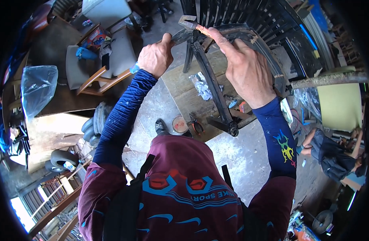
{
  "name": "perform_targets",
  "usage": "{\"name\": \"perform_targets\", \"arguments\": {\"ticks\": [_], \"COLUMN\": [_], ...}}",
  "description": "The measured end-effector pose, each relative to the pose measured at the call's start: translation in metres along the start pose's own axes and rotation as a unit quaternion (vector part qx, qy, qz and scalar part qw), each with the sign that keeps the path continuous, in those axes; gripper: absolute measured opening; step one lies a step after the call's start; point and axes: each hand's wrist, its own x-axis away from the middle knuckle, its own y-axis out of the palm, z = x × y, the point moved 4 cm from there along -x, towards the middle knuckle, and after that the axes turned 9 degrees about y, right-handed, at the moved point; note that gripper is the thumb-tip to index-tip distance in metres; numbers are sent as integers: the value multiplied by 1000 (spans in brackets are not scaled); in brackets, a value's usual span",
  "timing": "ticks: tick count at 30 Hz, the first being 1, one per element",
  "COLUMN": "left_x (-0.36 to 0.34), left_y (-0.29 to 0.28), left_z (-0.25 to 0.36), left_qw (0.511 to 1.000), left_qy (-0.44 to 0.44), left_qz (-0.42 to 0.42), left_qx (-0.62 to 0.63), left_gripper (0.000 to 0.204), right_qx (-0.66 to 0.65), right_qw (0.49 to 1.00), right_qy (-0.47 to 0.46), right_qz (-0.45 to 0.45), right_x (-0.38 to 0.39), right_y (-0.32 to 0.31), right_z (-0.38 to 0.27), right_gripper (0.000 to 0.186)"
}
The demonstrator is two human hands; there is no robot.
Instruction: The person is repairing a wooden chair using a hammer, scraper, and pliers to remove hardware and fix joints.
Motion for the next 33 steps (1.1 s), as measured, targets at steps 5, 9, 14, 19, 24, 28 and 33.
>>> {"name": "perform_targets", "arguments": {"ticks": [5,9,14,19,24,28,33], "left_x": [1,1,9,17,23,17,24], "left_y": [2,11,16,31,32,35,34], "left_z": [3,2,-6,-13,-14,-12,-14], "left_qw": [1000,1000,1000,998,997,996,995], "left_qy": [-12,-9,-11,-6,-1,-4,11], "left_qz": [-2,-7,18,41,65,79,78], "left_qx": [-15,-13,2,41,48,53,57], "left_gripper": [15,15,16,18,19,20,19], "right_qx": [33,88,-78,3,-54,120,-57], "right_qw": [999,993,986,991,977,981,972], "right_qy": [-35,-80,-125,-124,-181,-152,-210], "right_qz": [3,24,79,46,97,21,88], "right_x": [-5,-10,-15,-12,-14,-18,-17], "right_y": [1,24,6,26,-1,23,-8], "right_z": [3,25,19,29,8,21,-1], "right_gripper": [82,80,80,87,93,90,87]}}
